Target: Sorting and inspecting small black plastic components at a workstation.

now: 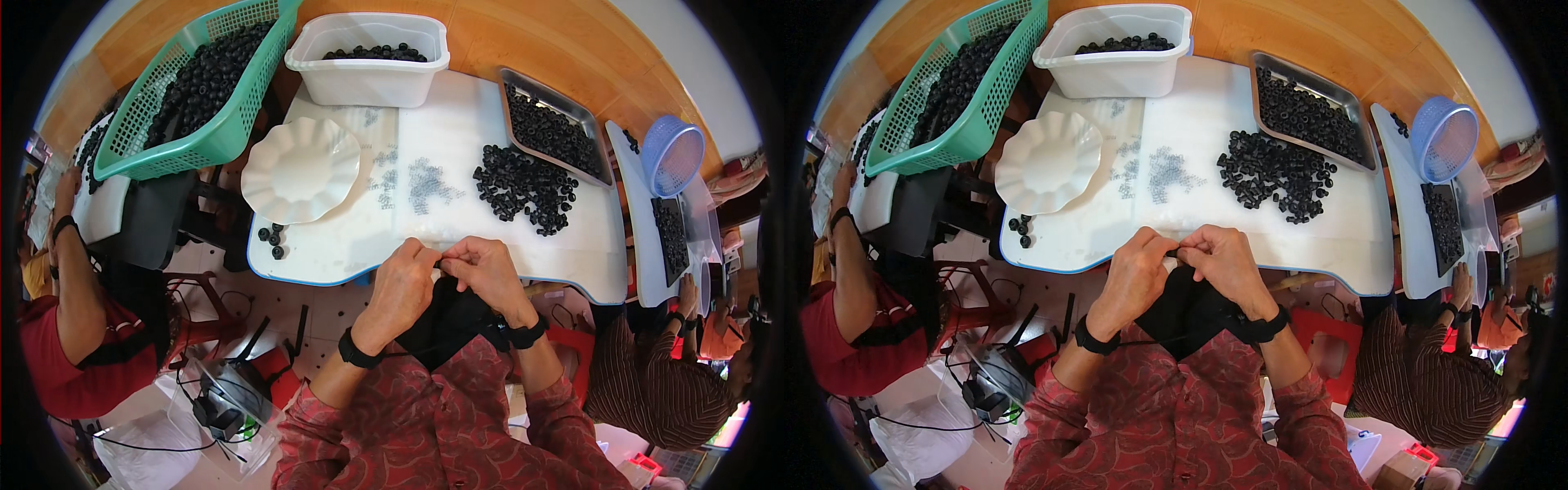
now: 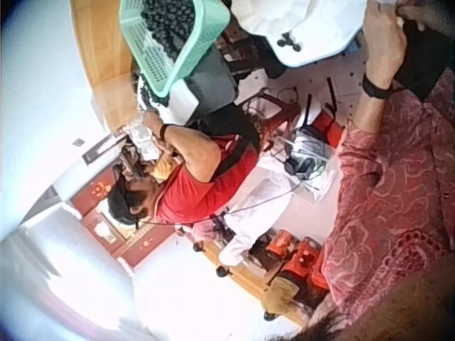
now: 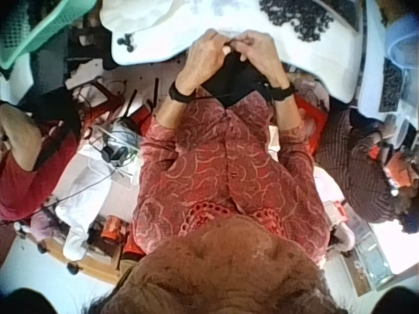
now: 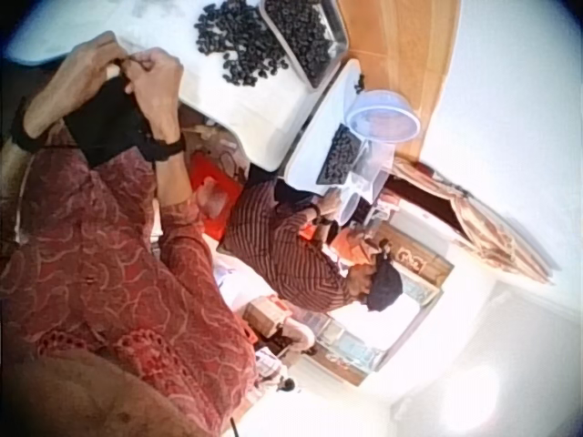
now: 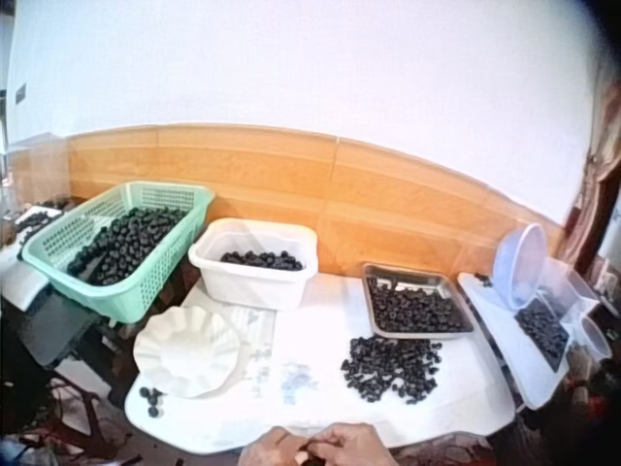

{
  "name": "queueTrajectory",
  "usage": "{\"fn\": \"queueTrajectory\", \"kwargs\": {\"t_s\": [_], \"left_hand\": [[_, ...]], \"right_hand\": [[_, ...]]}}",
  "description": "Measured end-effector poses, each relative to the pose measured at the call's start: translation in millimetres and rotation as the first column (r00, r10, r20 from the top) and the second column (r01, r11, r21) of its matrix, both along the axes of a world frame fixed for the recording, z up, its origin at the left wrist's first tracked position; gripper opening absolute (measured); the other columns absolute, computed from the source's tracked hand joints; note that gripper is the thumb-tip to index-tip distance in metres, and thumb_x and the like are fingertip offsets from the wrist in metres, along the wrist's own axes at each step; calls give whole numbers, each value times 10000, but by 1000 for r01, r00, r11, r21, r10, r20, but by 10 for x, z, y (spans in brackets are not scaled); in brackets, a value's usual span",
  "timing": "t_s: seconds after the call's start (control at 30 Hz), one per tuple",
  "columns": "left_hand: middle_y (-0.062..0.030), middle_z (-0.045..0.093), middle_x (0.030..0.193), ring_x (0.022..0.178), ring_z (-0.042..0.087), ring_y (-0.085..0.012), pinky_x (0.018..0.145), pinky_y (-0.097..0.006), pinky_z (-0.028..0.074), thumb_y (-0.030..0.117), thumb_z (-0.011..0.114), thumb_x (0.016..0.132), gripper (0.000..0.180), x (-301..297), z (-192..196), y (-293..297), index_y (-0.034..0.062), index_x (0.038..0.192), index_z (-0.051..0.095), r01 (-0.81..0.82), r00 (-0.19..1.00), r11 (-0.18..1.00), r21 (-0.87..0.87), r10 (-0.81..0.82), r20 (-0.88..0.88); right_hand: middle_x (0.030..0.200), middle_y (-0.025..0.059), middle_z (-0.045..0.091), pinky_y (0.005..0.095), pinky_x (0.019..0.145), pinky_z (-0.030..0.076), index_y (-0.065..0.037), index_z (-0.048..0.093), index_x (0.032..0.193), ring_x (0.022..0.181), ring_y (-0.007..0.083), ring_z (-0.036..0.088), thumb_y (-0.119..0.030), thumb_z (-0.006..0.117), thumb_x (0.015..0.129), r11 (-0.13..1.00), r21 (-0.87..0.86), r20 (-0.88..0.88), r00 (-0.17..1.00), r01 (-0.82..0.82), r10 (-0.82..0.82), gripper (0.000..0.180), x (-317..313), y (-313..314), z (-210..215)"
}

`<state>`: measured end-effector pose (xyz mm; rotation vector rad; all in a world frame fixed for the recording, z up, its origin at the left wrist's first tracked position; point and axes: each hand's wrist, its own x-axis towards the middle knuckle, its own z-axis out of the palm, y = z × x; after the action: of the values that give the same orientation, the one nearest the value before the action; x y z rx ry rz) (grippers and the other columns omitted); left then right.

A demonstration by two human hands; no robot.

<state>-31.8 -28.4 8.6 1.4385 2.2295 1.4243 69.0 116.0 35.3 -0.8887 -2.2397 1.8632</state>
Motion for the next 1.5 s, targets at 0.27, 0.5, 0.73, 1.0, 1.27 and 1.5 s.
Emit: {"fn": "queueTrajectory", "kwargs": {"t_s": [0.27, 0.5, 0.73, 1.0, 1.27, 1.5], "left_hand": [[-166, 605, 925, 784, 622, -363, 676, -410, 507, -103, 608, 713, 315, 54, -3, -31, 3, 1004, 665, -34, 998, 999, 29, 32, 59], [-117, 667, 919, 769, 682, -232, 682, -315, 549, -80, 673, 781, 256, 81, -27, -92, 5, 1022, 678, -121, 960, 989, 86, 95, 263], [-87, 676, 1010, 843, 669, -137, 734, -265, 589, -95, 641, 868, 252, 175, 64, -247, -31, 1111, 650, -91, 448, 955, 283, -215, 868], [-173, 670, 1111, 936, 685, -206, 806, -298, 591, -15, 645, 902, 295, 421, 91, -246, -30, 1197, 633, -181, 140, 830, 527, -509, 849], [-150, 664, 1106, 926, 658, -184, 804, -280, 567, 20, 610, 940, 277, 726, -55, -227, -30, 1213, 623, -272, 7, 807, 524, -542, 840], [-122, 665, 1072, 902, 667, -161, 801, -264, 574, -4, 594, 946, 283, 880, -126, -265, -42, 1227, 609, -254, -16, 798, 547, -569, 822]], "right_hand": [[870, 101, 696, 252, 581, 520, 41, 694, 1003, 690, 133, 649, -11, 657, 874, 992, 122, -102, 994, 40, -28, 144, 89, -135, -85], [841, 143, 661, 312, 626, 509, 17, 681, 928, 699, 207, 659, -20, 688, 850, 905, 419, -118, 993, 72, -24, 86, 90, -211, -125], [771, 85, 643, 260, 562, 495, 22, 625, 964, 643, 137, 651, -24, 666, 895, 931, 304, -208, 968, 202, -142, 93, 274, -299, -44], [864, 32, 679, 192, 570, 484, 10, 617, 1037, 735, 75, 664, -12, 645, 924, 962, -2, -329, 909, 272, -258, 119, 593, -456, 144], [921, 33, 678, 185, 608, 492, 2, 642, 1063, 795, 66, 654, 28, 637, 915, 967, -43, -373, 894, 249, -247, 151, 789, -586, 165], [978, 26, 631, 198, 639, 504, 1, 642, 1045, 813, 64, 635, 36, 628, 914, 971, 54, -429, 884, 232, -187, 136, 970, -714, 151]]}}
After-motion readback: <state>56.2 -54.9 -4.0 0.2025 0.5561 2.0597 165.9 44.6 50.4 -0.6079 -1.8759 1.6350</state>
